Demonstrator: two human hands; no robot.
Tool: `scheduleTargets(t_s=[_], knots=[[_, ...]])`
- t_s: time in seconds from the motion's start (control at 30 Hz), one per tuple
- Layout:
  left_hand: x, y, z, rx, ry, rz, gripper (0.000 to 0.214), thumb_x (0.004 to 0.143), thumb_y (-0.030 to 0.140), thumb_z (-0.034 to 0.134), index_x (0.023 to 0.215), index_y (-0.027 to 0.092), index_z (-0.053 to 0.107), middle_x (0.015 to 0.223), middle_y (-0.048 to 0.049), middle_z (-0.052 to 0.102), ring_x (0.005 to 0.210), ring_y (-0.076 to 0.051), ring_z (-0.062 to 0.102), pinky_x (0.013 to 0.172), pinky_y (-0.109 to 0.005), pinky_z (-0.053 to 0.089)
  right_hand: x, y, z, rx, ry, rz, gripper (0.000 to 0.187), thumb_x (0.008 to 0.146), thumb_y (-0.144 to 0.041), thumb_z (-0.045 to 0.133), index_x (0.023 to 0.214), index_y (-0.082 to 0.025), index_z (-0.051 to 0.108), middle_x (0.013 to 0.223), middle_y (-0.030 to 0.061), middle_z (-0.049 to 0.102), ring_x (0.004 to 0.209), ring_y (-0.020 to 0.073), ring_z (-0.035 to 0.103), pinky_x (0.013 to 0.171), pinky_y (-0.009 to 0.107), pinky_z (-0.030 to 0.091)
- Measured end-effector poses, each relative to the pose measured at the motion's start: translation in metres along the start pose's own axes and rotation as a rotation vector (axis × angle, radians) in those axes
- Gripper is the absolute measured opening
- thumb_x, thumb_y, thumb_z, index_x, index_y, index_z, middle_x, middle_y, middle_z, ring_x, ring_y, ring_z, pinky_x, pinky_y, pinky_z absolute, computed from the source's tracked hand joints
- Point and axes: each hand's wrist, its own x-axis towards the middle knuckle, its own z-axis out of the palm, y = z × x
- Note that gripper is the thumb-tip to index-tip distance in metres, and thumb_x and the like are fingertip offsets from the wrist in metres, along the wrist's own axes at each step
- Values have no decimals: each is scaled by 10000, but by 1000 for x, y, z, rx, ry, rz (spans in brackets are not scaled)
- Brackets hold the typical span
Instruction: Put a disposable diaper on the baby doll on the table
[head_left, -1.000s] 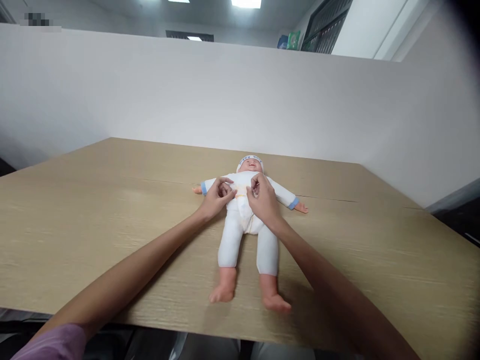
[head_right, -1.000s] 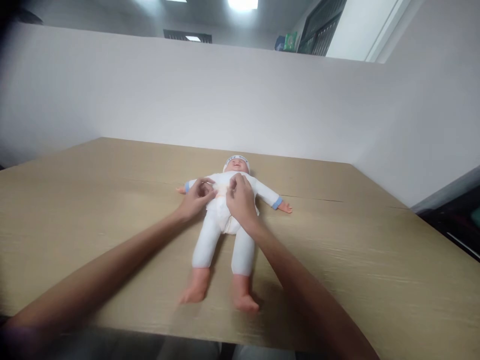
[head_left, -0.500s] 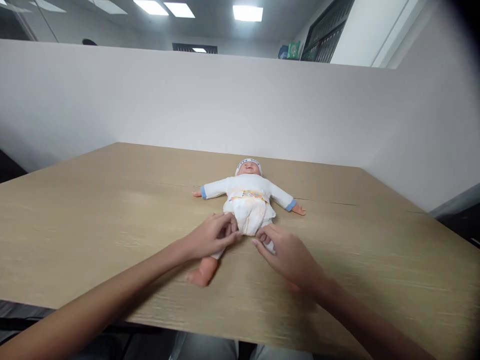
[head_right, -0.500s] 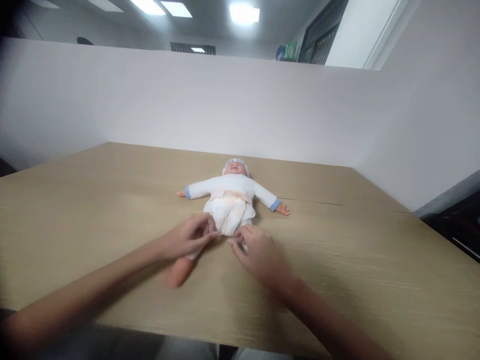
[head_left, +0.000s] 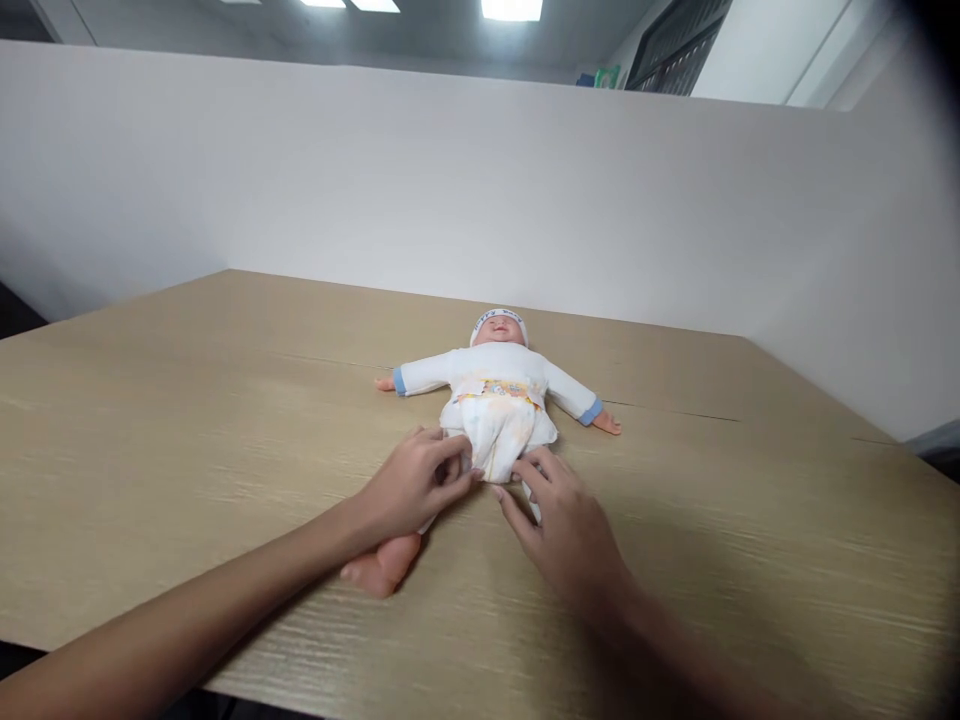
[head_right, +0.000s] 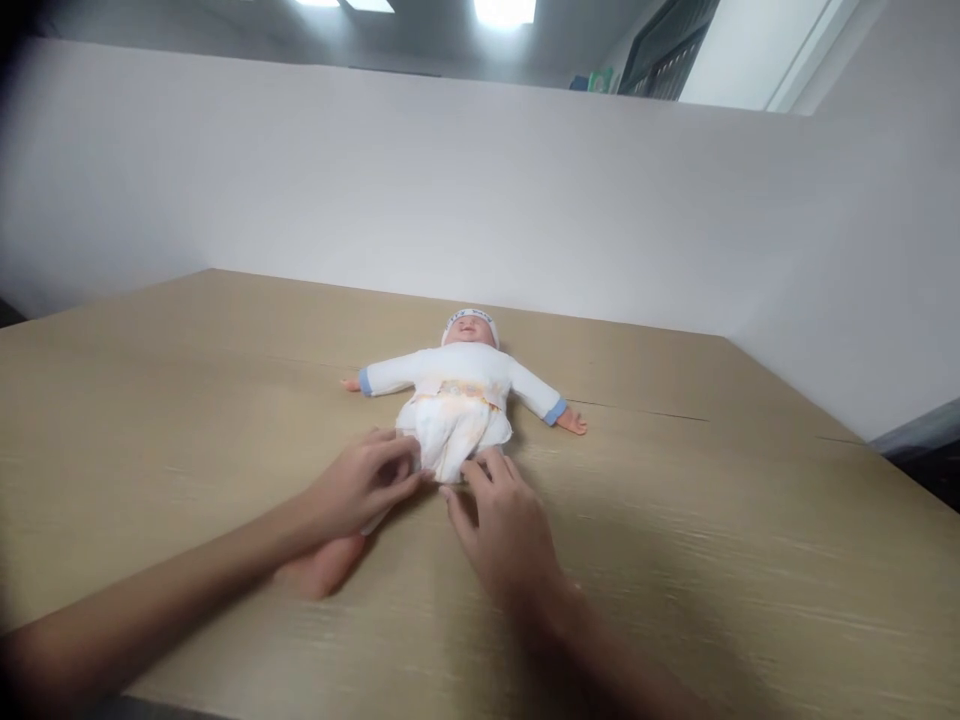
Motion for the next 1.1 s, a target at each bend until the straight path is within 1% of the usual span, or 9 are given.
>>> scheduleTargets(t_s=[0.1, 0.17, 0.27, 0.37, 0.5, 0.67, 0.77, 0.93, 1.1], knots=[[-3, -2, 0, -39, 70, 60, 125, 987, 310, 624, 917, 207, 635, 1017, -38, 655, 954, -209, 597, 875, -343, 457, -3, -3, -1, 32, 1, 0, 96, 982, -287, 640, 1056, -228, 654, 1116, 72, 651, 1006, 267, 628, 822, 381, 498], [-4, -3, 1, -63, 105, 83, 113, 991, 311, 624, 1006, 210, 670, 1189, -72, 636, 1080, -228, 602, 945, -350, 472, -4, -5, -2, 55, 6, -5, 146, 972, -277, 646, 1110, -232, 657, 1177, 84, 651, 1064, 283, 616, 886, 409, 505], [-5, -3, 2, -72, 121, 95, 126, 1002, 318, 614, 1018, 211, 679, 1278, -87, 624, 1157, -243, 602, 1003, -361, 470, -5, -7, -2, 91, 10, -17, 208, 962, -274, 656, 1164, -226, 645, 1272, 94, 644, 1141, 301, 586, 965, 443, 490], [-4, -1, 1, -74, 112, 95, 122, 999, 312, 615, 999, 207, 677, 1243, -82, 648, 1151, -252, 601, 1009, -373, 463, -5, -9, -1, 118, -2, -19, 201, 953, -280, 665, 1140, -213, 635, 1245, 90, 670, 1133, 304, 573, 973, 449, 472], [-3, 0, -2, -84, 68, 97, 82, 975, 282, 615, 960, 208, 648, 1117, -51, 684, 1058, -246, 589, 955, -367, 459, 0, -9, -3, 141, -5, 8, 142, 945, -308, 669, 1039, -214, 621, 1065, 75, 702, 1032, 294, 580, 879, 408, 458], [-2, 1, -3, -108, 51, 76, 100, 961, 292, 590, 915, 209, 622, 980, -24, 664, 985, -235, 559, 894, -346, 445, 7, -5, -4, 196, 4, 45, 125, 933, -314, 667, 944, -225, 580, 951, 40, 685, 910, 243, 594, 765, 341, 417], [0, -1, -1, -157, 54, 13, 121, 928, 326, 627, 908, 208, 608, 910, -8, 619, 927, -223, 559, 829, -326, 438, 8, -5, -4, 218, 19, 99, 147, 922, -328, 663, 986, -225, 580, 956, 40, 682, 851, 225, 599, 714, 323, 399], [1, -4, 3, -345, 70, -100, 229, 857, 349, 705, 847, 212, 522, 863, 19, 588, 824, -181, 536, 759, -296, 419, 9, -4, -6, 280, 1, 168, 244, 904, -392, 676, 1037, -230, 551, 1013, 50, 706, 826, 224, 628, 697, 323, 418], [-2, -1, 4, -443, 165, -258, 358, 786, 351, 783, 924, 229, 476, 825, 46, 522, 769, -162, 512, 716, -286, 411, 12, 7, -14, 391, 57, 237, 278, 888, -385, 711, 1057, -240, 545, 991, 12, 756, 825, 211, 681, 721, 323, 458]])
